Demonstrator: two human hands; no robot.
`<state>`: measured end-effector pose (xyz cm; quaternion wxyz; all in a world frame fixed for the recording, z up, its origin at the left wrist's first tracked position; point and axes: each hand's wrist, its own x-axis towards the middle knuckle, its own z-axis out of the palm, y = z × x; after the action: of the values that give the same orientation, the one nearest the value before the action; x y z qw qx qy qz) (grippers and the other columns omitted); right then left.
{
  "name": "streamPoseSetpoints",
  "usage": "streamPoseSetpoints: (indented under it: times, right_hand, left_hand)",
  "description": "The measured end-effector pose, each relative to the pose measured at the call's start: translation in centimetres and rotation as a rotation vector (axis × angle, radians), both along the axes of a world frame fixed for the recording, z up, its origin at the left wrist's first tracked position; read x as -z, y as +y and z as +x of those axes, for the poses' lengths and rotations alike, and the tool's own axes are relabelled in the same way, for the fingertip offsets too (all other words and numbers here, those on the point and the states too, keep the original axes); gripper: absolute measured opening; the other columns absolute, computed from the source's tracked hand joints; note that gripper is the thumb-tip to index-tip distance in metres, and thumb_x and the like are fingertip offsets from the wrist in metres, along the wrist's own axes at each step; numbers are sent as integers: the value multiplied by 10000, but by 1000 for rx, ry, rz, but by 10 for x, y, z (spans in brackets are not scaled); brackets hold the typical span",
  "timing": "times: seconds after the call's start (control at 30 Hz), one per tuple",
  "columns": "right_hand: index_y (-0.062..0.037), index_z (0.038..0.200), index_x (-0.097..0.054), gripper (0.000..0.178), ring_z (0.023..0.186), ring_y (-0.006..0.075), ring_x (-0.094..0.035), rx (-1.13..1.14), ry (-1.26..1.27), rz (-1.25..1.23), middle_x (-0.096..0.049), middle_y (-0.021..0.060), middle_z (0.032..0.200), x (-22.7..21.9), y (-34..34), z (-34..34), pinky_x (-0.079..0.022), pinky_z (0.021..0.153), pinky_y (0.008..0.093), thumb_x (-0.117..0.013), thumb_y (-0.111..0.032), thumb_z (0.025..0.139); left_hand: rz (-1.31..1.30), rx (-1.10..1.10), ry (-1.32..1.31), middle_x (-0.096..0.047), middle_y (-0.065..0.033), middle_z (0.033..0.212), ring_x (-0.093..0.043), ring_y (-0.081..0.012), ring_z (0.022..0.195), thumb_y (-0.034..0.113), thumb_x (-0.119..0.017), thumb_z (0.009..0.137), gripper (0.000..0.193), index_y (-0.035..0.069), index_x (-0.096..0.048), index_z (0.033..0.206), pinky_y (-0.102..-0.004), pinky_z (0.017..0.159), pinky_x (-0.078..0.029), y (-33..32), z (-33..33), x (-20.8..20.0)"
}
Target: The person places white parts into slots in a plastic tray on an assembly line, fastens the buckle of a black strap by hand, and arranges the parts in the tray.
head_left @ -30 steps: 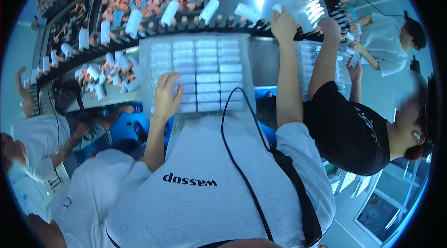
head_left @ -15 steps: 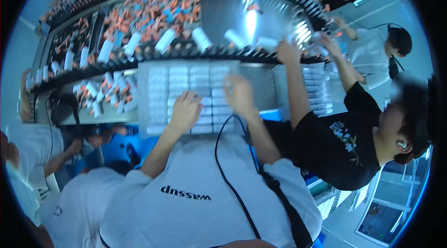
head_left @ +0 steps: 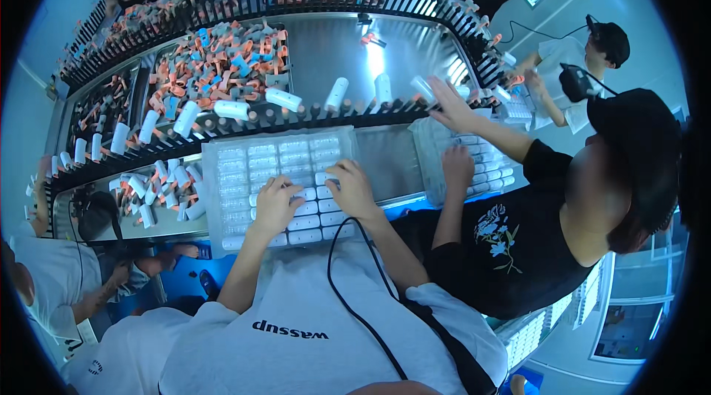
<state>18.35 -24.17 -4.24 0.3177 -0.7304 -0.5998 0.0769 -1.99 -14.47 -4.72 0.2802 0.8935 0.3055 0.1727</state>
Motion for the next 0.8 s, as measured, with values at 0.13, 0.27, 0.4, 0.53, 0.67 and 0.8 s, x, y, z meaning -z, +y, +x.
streamPoseSetpoints:
  times: [0.13, 0.27, 0.4, 0.53, 0.67, 0.8]
  right_hand:
    - [-86, 1018, -735, 228, 1059, 321, -565, -8, 17, -43, -601, 108, 1046, -7, 0, 3, -460, 910, 446, -753, -104, 792]
    - [-86, 1032, -723, 223, 1070, 321, -562, -4, 21, -45, -600, 111, 1072, -4, -1, 6, -459, 905, 450, -735, -95, 809]
    - [-43, 1155, -630, 303, 1061, 341, -568, -37, 19, 134, -610, 142, 1102, -6, -5, 10, -456, 902, 473, -687, -74, 859]
    - [4, 1211, -580, 278, 914, 376, -639, 105, 321, 230, -651, 195, 1051, 1, -16, 10, -505, 826, 456, -622, -84, 951]
    - [30, 1268, -554, 296, 865, 224, -691, 248, 815, 388, -693, 163, 1051, 12, -18, 15, -535, 752, 364, -590, -102, 1005]
    - [32, 1254, -578, 281, 866, 116, -640, 333, 1003, 396, -692, 95, 1014, 18, -22, 31, -507, 794, 284, -592, -122, 1019]
  left_hand:
    - [-27, -35, -18, -622, -89, 1006, -611, -302, 967, 166, -804, 747, 250, 114, -774, 990, -421, 832, -515, 0, 5, -2]
    - [-14, -14, -12, -617, -94, 1016, -606, -314, 970, 137, -780, 775, 224, 86, -755, 991, -433, 831, -508, 0, 6, -1]
    - [20, 41, -37, -606, -105, 1024, -591, -333, 978, 101, -744, 807, 241, 61, -689, 1038, -437, 842, -497, 1, 4, -6]
    - [74, 35, -33, -628, -112, 1083, -589, -339, 1024, 94, -738, 811, 269, 40, -651, 1059, -432, 870, -494, -4, 1, -1]
    - [45, -45, -230, -670, -151, 1145, -634, -355, 1052, 58, -733, 841, 280, 18, -606, 1087, -427, 889, -515, -10, 6, -8]
    - [-350, -157, -346, -715, -168, 1109, -717, -272, 981, 65, -796, 835, 438, 4, -589, 1216, -366, 836, -571, -16, 4, 0]
